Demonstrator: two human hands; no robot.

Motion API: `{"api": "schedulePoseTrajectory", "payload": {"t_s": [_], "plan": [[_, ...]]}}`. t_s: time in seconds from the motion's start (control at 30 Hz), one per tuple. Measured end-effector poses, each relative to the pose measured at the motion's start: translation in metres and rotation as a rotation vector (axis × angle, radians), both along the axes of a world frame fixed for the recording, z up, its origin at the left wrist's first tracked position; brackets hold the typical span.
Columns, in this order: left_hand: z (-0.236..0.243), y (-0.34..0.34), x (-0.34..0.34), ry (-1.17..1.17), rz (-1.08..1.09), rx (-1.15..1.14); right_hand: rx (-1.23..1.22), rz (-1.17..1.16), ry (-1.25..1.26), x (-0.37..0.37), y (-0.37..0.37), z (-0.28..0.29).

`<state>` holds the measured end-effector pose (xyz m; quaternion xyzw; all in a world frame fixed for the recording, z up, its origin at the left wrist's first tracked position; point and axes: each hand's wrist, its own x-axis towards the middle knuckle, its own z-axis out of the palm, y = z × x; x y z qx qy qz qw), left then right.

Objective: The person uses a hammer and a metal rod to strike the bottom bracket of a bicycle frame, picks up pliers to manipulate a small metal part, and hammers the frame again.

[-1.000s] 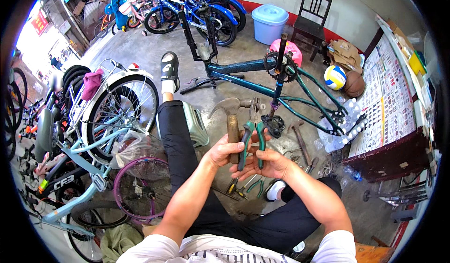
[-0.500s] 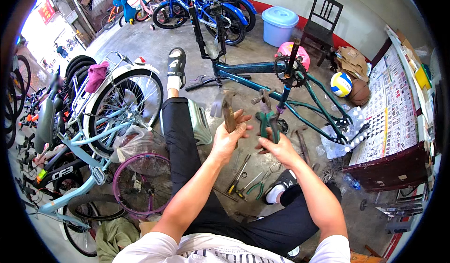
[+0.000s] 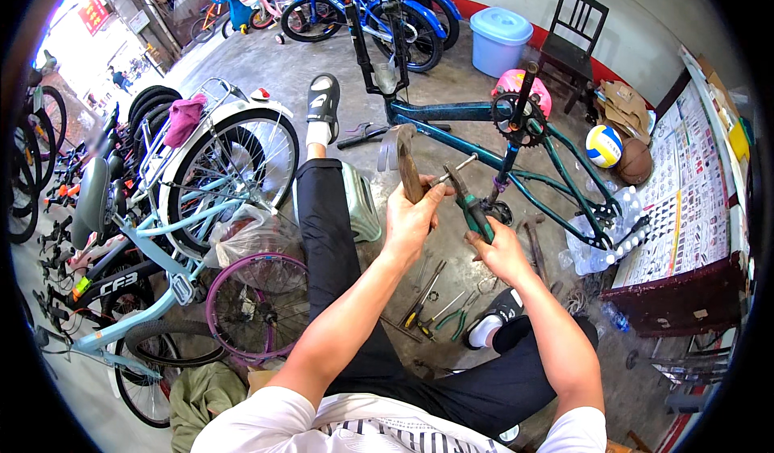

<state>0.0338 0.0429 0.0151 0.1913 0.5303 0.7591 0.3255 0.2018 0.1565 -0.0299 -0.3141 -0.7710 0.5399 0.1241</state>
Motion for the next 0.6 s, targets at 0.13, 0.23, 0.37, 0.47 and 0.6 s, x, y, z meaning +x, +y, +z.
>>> {"api": "schedulePoseTrajectory", "payload": {"t_s": [0.13, 0.23, 0.37, 0.47, 0.6], "plan": [[-0.006, 0.010, -0.002, 0.020, -0.004, -0.030, 0.028, -0.001, -0.015, 0.003, 0.008, 0.004], [-0.010, 0.021, -0.003, 0.030, -0.011, -0.048, 0.131, -0.002, -0.054, 0.007, 0.020, 0.005], [-0.019, 0.038, 0.005, 0.025, 0.002, -0.026, 0.204, 0.031, -0.178, 0.015, 0.071, 0.009], [-0.030, 0.033, 0.026, -0.038, 0.003, -0.117, 0.113, -0.046, -0.232, 0.022, 0.107, 0.023], [-0.066, 0.005, 0.059, -0.127, -0.027, -0.205, -0.049, -0.129, -0.220, 0.012, 0.119, 0.042]]}}
